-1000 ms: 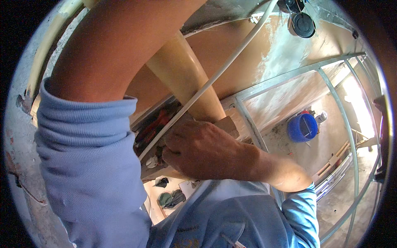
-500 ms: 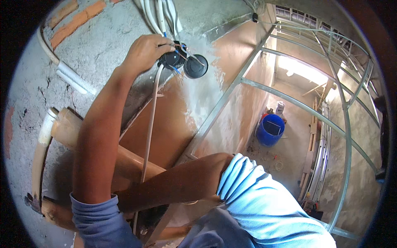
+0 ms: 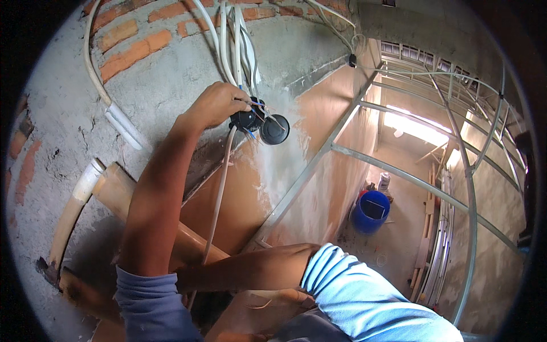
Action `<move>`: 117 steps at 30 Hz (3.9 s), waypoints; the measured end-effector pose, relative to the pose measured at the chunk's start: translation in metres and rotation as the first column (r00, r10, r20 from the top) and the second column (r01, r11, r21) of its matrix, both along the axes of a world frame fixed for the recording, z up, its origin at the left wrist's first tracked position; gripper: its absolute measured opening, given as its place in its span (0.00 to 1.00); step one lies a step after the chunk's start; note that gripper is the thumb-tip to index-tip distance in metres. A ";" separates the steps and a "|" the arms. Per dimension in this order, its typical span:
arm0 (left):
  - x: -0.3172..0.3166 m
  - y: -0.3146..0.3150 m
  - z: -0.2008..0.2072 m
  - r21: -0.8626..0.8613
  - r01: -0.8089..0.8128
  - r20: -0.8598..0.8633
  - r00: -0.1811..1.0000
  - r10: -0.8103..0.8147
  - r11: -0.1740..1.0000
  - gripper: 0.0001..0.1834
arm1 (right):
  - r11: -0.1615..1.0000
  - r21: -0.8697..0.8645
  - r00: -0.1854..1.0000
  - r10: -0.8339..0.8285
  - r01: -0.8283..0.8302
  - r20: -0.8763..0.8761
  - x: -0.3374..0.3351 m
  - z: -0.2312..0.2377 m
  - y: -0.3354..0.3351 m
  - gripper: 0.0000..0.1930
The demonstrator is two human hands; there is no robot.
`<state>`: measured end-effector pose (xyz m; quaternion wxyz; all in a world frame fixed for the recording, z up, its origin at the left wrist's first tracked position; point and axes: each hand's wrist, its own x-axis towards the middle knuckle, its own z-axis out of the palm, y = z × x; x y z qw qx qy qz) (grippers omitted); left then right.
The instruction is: The person strips the ends of white electrical conduits and pulls wires through them, then connects the wires inside a junction box mounted on a brick wall. The person uses wire strippers and pliers to prepare and secure the connections.
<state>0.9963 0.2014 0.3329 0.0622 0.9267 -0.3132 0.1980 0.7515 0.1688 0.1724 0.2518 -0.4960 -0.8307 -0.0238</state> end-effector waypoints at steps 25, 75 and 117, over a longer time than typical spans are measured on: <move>-0.005 -0.008 0.002 -0.116 -0.024 -0.109 0.994 0.011 0.993 0.14 | 0.993 0.065 0.994 0.102 -0.099 -0.042 -0.032 -0.016 -0.019 0.25; -0.006 -0.016 0.020 0.126 -0.134 -0.172 0.973 0.154 0.983 0.13 | 0.384 -0.911 -0.548 -0.735 0.147 -0.399 -0.092 -0.174 -0.351 0.23; -0.039 -0.013 0.018 -0.114 -0.148 -0.008 0.989 0.148 0.982 0.15 | 0.899 0.391 -0.593 0.427 0.199 -0.682 0.021 -0.122 -0.297 0.42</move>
